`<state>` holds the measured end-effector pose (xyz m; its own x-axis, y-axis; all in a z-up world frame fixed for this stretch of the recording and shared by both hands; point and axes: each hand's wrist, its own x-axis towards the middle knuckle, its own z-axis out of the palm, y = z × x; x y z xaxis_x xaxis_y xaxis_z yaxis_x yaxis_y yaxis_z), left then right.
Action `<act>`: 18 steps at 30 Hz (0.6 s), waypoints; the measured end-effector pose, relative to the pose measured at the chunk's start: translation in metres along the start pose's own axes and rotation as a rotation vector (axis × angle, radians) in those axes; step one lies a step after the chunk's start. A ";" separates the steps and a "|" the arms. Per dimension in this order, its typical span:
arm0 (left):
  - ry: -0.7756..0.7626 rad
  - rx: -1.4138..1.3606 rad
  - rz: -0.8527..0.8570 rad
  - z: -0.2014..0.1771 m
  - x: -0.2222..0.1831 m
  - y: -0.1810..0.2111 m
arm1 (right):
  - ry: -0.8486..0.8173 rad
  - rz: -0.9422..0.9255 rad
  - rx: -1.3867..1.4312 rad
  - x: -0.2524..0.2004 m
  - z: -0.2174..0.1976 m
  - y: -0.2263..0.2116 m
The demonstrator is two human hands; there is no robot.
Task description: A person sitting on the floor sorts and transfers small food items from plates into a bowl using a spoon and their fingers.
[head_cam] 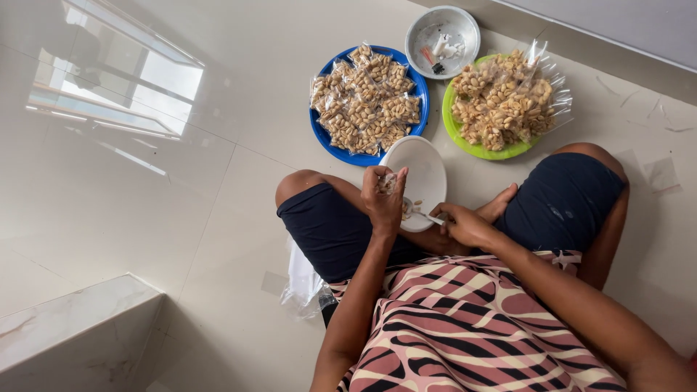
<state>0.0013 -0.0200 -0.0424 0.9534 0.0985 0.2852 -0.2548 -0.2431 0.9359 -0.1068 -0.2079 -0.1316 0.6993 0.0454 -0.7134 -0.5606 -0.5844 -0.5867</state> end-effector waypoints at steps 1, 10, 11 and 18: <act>0.016 0.001 -0.005 0.001 0.000 -0.005 | -0.031 -0.036 0.090 -0.001 0.002 0.000; 0.016 -0.021 -0.068 -0.006 0.005 -0.033 | -0.108 -0.195 0.380 -0.013 -0.026 -0.017; 0.003 -0.015 -0.080 -0.007 0.006 -0.038 | -0.106 -0.215 0.353 -0.017 -0.033 -0.023; -0.042 -0.036 -0.167 -0.013 -0.002 -0.048 | 0.018 -0.215 -0.008 -0.067 -0.099 -0.081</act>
